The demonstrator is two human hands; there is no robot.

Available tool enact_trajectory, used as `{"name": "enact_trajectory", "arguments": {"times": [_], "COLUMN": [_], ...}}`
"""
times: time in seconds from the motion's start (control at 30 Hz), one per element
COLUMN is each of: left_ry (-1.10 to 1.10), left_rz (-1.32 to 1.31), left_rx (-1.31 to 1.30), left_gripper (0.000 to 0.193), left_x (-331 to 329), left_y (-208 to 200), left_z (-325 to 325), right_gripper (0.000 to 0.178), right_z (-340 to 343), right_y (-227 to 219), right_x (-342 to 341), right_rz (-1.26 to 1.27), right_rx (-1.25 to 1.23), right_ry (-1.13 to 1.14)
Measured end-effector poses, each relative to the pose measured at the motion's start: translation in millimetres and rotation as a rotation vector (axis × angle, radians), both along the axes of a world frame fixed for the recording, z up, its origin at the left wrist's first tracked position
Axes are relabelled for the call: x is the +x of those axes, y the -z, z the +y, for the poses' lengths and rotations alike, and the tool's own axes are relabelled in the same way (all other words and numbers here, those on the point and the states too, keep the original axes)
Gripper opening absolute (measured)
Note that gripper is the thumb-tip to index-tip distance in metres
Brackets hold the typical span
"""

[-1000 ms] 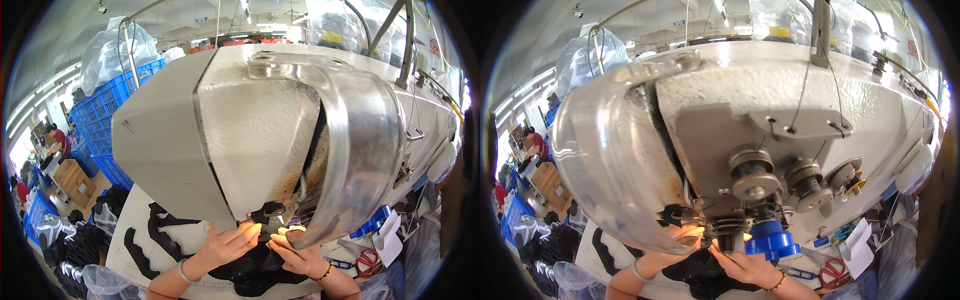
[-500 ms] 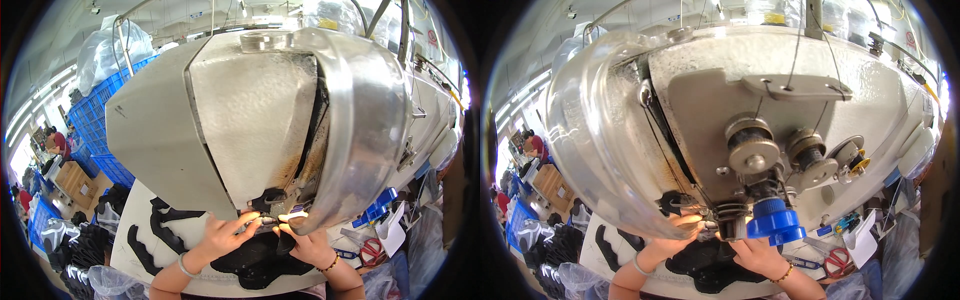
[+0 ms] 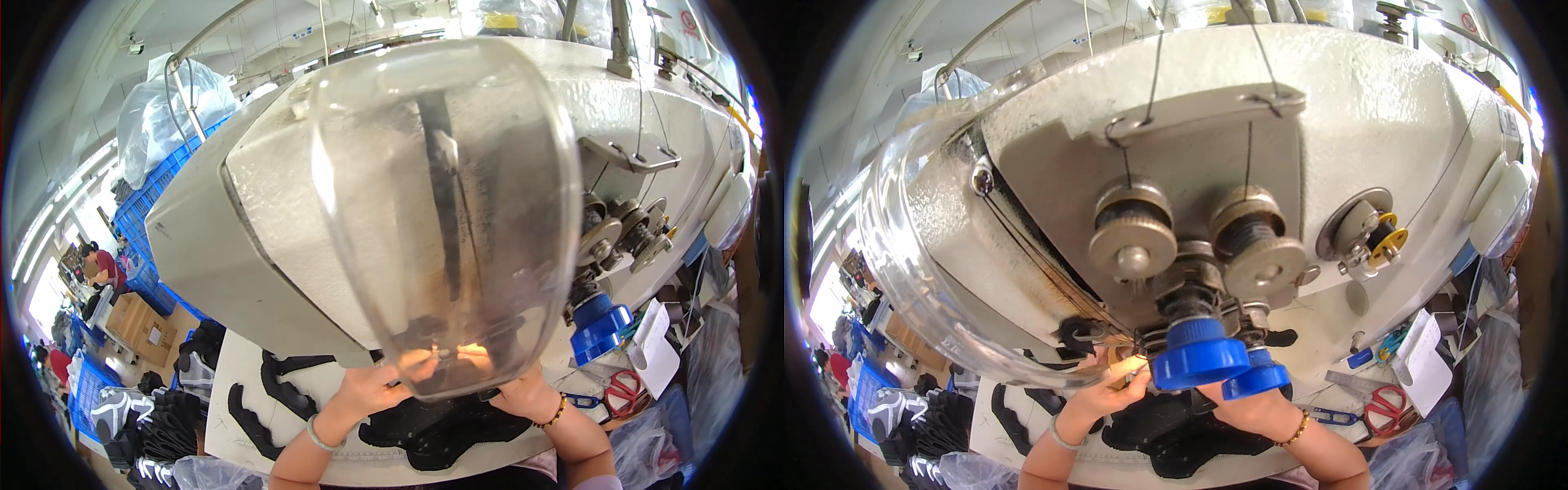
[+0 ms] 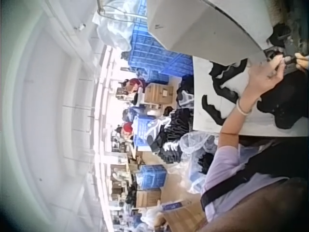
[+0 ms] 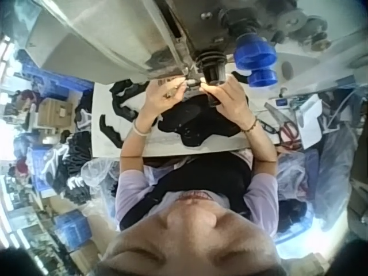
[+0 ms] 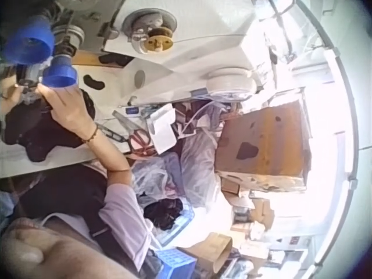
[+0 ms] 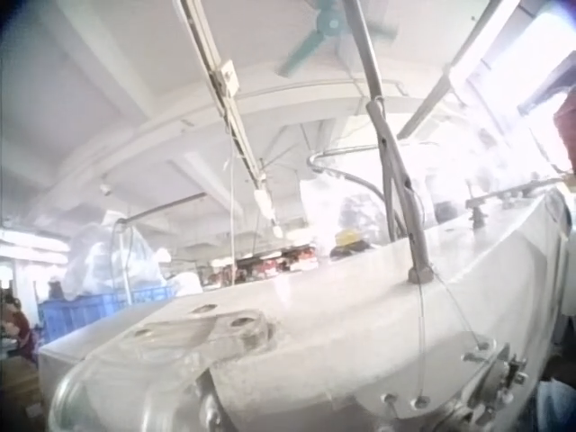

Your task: Sewing together black shoe upper components using an industrial sewing machine.

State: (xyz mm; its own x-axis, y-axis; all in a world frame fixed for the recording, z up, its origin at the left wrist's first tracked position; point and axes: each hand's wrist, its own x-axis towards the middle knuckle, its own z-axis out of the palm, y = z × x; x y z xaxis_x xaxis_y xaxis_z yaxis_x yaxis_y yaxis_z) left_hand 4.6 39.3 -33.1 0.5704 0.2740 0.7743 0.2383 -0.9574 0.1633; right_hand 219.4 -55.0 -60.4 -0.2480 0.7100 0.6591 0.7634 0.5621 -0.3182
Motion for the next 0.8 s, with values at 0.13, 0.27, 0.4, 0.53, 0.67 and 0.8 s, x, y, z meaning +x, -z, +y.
{"name": "enact_trajectory", "arguments": {"times": [0.13, 0.27, 0.4, 0.53, 0.67, 0.8], "left_ry": [-0.075, -0.031, -0.09, -0.084, -0.127, -0.156], "left_rz": [-0.008, -0.084, 0.049, -0.05, 0.062, 0.078], "left_rx": [0.154, 0.123, 0.128, 0.145, 0.21, 0.334], "left_gripper": [0.019, 0.024, 0.023, 0.017, 0.017, 0.021], "left_x": [0.9, 8.6, 2.5, 7.3, 3.2, 4.4], "left_y": [2.5, 4.8, 2.8, 1.6, 1.2, 3.0], "left_z": [-2.3, -1.8, -5.9, -3.4, -6.4, -5.3], "right_gripper": [0.062, 0.057, 0.028, 0.039, 0.031, 0.031], "right_z": [2.8, 11.7, 10.1, 13.8, 12.0, 13.9], "right_y": [0.7, 40.1, 11.0, 26.3, 6.7, 9.0], "right_x": [3.5, 19.9, 17.6, 24.8, 17.6, 19.5], "right_rz": [-0.014, 0.125, 0.042, -0.016, 0.235, 0.328], "right_rx": [0.07, -0.113, 0.084, 0.125, 0.055, -0.07], "right_ry": [0.038, -0.057, 0.056, 0.035, 0.047, -0.039]}}
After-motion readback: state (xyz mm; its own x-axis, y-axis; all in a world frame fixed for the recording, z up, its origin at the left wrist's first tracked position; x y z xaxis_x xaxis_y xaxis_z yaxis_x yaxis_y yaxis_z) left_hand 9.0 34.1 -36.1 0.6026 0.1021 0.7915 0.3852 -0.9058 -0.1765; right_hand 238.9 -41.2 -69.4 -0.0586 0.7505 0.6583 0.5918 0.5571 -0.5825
